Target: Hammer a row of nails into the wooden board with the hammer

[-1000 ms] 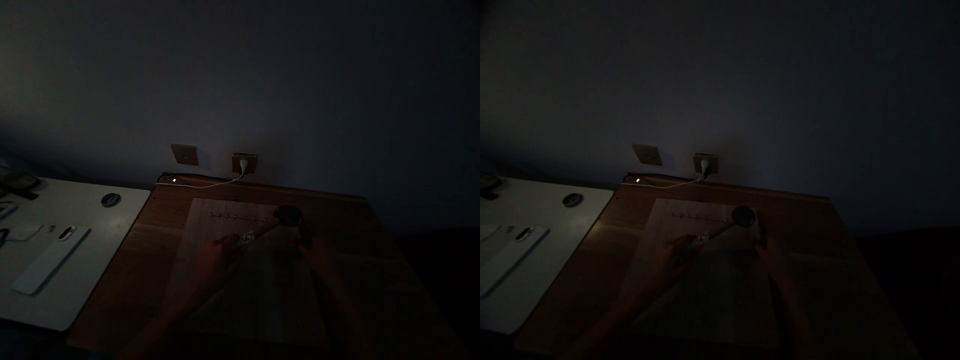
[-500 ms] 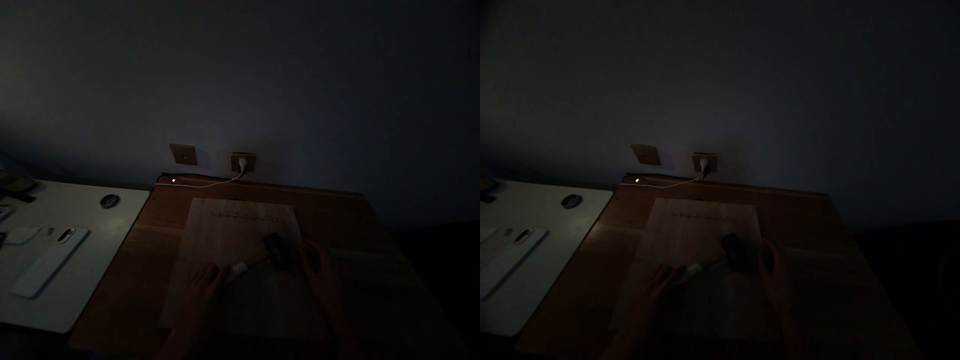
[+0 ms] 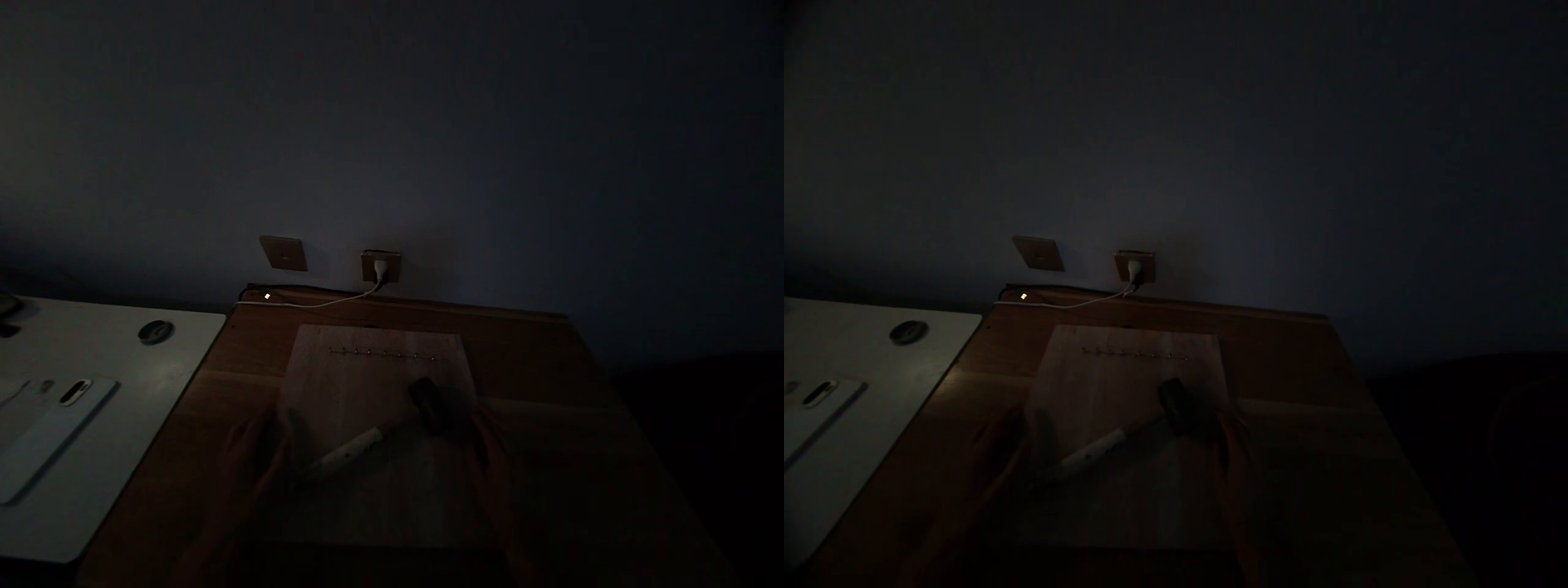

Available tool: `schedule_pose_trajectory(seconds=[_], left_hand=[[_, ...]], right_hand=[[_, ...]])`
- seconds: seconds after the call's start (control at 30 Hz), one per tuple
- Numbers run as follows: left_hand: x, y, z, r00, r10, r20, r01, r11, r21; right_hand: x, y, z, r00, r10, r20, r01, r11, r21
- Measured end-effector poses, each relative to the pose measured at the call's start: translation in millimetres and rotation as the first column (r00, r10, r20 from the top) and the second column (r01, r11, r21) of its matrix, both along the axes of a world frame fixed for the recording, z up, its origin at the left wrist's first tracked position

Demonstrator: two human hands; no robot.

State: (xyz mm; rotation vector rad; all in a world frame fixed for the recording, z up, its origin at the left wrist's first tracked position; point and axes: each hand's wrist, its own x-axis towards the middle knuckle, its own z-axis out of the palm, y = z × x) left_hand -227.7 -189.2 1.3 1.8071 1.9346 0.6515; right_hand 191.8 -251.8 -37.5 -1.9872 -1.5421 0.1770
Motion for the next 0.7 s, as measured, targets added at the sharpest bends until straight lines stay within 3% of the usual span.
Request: schedule_pose_trajectory(seconds=[0.13,0.2,0.27,0.37,0.47,0.6,0.7], left_hand=[[30,2,-3.3,0.999,-0.042,0.010,0.042,0.998,0.038],[53,6,-2.0,0.986,-0.166,0.030,0.165,0.986,0.033],[81,11,2.2,0.937,-0.347,0.048,0.346,0.938,0.026],[128,20,11.2,0.788,-0.615,0.016,0.614,0.788,0.039],[172,26,15.7,0.588,-0.808,-0.047,0.809,0.586,0.050],[215,22,7.2,0.415,-0.898,-0.146,0.909,0.402,0.106],[235,15,-0.6,0.312,-0.924,-0.221,0.948,0.289,0.131]], right_hand=[[32,-4,-3.4,0.999,-0.029,0.029,0.030,0.999,-0.025],[65,-8,-7.2,0.998,-0.070,0.011,0.070,0.996,-0.060],[106,-12,-9.9,0.984,-0.179,-0.018,0.176,0.978,-0.110],[167,-14,-3.9,0.955,-0.295,0.019,0.294,0.940,-0.175],[212,-15,15.7,0.934,-0.353,0.054,0.357,0.915,-0.188],[241,-22,41.0,0.910,-0.404,0.089,0.413,0.880,-0.235],[246,-29,48.5,0.898,-0.430,0.095,0.438,0.848,-0.299]])
